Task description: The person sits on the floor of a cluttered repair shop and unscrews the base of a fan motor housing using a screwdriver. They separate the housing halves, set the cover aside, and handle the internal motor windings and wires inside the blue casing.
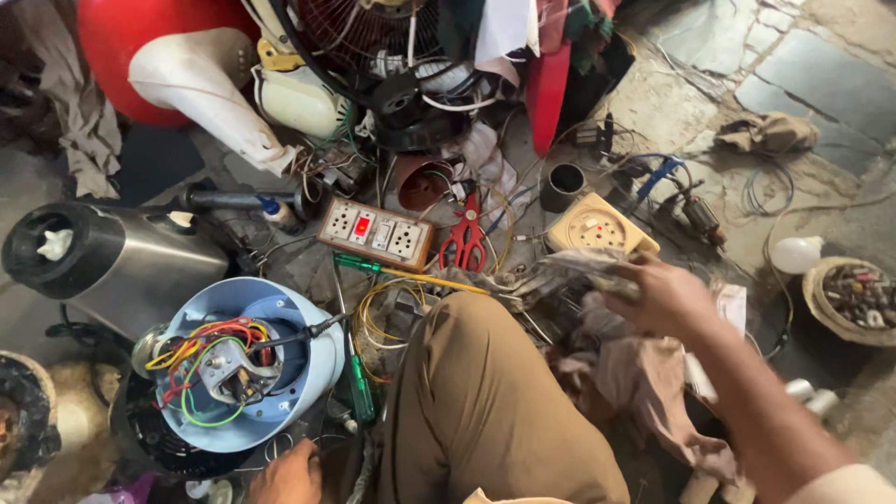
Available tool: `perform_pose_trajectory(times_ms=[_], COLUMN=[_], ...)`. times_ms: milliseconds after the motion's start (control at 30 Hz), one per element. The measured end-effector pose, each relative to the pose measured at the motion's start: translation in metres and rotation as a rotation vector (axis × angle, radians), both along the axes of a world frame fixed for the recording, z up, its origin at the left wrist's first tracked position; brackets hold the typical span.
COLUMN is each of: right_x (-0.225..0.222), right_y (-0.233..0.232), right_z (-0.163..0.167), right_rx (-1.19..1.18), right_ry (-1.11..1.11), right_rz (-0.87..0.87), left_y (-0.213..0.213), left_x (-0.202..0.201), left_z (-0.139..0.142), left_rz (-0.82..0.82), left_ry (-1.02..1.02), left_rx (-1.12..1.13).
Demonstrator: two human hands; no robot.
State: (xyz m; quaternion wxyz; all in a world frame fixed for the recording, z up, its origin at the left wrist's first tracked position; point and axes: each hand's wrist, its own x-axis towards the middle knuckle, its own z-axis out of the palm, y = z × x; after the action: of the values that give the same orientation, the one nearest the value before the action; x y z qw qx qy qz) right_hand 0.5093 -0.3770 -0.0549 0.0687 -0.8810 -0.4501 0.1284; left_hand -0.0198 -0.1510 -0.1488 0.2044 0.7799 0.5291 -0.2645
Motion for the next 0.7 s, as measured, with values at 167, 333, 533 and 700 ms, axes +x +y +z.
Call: perform_pose_trajectory(times_ms=[167, 333, 533, 700], right_x=[-0.059, -0.104, -0.128, -0.123], right_y=[0.127, 0.204, 0.224, 0.212], right_z=[-0.018, -0.030, -0.036, -0.048], right_rx=[0.343, -0.164, -0.245, 0.043], right_ry=[0.139, 0.113, -0.008, 0.236], right_rz=[0.086, 0.029, -0.029, -0.176], left_y=[-0.004, -0.024, -0.031, -0.028], left_x=[0.003, -0.007, -0.005, -0.015], left_z=[0.008, 0.028, 0.040, 0.058], left_rz=[0.019, 0.117, 0.120, 0.085], left_ry=[-0.055, -0.397, -0.554, -0.537], left_rx=[0.067, 0.177, 0.300, 0.214])
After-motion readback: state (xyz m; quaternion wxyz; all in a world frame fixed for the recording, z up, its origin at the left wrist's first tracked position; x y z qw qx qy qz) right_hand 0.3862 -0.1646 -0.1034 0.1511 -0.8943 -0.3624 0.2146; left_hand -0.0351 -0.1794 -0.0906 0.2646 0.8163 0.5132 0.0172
